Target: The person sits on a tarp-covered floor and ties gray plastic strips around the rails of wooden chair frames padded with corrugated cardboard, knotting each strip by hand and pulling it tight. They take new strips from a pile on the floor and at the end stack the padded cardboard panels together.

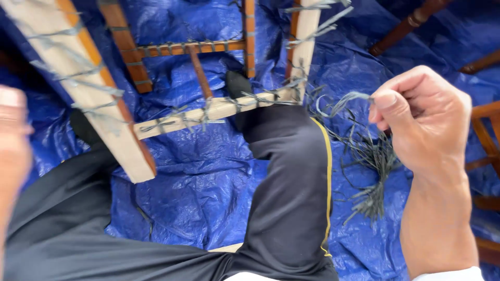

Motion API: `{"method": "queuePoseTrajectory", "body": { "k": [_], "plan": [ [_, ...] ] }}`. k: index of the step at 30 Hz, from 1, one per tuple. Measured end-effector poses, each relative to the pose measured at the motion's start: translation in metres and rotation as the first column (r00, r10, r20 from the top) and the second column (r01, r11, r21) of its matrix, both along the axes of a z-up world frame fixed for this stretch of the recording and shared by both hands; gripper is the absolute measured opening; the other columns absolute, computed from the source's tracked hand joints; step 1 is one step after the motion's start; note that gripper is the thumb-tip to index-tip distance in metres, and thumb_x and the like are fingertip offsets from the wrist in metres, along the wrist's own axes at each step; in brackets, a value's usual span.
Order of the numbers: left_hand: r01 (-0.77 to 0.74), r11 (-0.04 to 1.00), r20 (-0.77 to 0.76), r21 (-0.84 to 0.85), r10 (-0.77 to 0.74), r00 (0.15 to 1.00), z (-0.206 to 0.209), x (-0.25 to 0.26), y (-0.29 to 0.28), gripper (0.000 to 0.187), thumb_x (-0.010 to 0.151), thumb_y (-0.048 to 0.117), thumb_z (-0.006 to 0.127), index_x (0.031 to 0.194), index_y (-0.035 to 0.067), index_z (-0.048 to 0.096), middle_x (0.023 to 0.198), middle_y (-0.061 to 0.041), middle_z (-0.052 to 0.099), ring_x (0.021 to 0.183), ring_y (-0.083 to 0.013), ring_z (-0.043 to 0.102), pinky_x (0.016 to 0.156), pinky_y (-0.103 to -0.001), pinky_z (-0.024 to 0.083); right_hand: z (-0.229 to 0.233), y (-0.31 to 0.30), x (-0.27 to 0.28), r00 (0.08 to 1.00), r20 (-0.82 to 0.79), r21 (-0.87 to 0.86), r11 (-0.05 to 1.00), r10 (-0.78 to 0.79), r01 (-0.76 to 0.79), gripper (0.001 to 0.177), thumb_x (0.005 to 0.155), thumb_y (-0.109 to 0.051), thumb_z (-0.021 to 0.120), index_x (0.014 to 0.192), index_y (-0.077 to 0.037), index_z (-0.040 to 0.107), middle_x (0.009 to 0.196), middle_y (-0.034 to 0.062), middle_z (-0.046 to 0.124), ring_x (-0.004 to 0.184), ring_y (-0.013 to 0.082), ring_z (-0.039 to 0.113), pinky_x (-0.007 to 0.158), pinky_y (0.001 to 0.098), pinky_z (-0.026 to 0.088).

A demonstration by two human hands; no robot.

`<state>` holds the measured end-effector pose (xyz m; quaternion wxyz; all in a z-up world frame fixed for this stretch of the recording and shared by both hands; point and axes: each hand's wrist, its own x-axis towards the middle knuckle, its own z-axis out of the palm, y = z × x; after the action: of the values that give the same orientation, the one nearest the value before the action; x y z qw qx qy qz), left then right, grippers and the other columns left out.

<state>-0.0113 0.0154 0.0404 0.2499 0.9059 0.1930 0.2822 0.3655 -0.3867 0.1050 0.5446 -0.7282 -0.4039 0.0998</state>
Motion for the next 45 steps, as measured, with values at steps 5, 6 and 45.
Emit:
{"method": "queuePoseTrajectory", "body": {
  "k": [5,6,45],
  "plan": [
    [0.114,0.969,0.119,-0.220,-0.089,0.989,0.074,0.062,-0.135,0.033,0.089,0.008,0.075,0.120,0.003,0.064,0.123,-0.008,0.066,0.099,-0.0188,0.071,0.083,-0.029,0.058,0.029,0.084,-0.076,0.952,0.060,-0.064,0.953,0.299,-0.295,0.015,0.104,-0.014,0.071,0.100,-0.002,0.064,0.084,0.0020,0.069,0.071,0.0054,0.065,0.068,0.0198,0.053],
    [0.290,0.782,0.222,-0.552,-0.198,0.955,0.077,0.069,-0.148,0.050,0.085,0.016,0.079,0.129,0.006,0.059,0.130,-0.006,0.061,0.089,-0.0131,0.074,0.073,-0.024,0.061,0.030,0.099,-0.092,0.887,0.179,-0.158,0.902,0.426,-0.402,0.015,0.105,-0.012,0.073,0.100,0.000,0.066,0.081,0.0038,0.071,0.071,0.0071,0.066,0.067,0.0199,0.055],
    [-0.102,-0.021,-0.102,-0.995,0.372,0.923,-0.193,0.053,-0.026,0.055,0.101,0.053,0.050,0.118,0.006,0.074,0.106,-0.004,0.075,0.095,-0.0163,0.069,0.083,-0.034,0.053,-0.282,0.276,-0.179,0.705,-0.697,-0.243,0.882,0.131,-0.404,0.011,0.098,-0.012,0.058,0.094,-0.008,0.067,0.080,-0.0004,0.063,0.065,0.0090,0.051,0.054,0.0281,0.040]
  ]
}}
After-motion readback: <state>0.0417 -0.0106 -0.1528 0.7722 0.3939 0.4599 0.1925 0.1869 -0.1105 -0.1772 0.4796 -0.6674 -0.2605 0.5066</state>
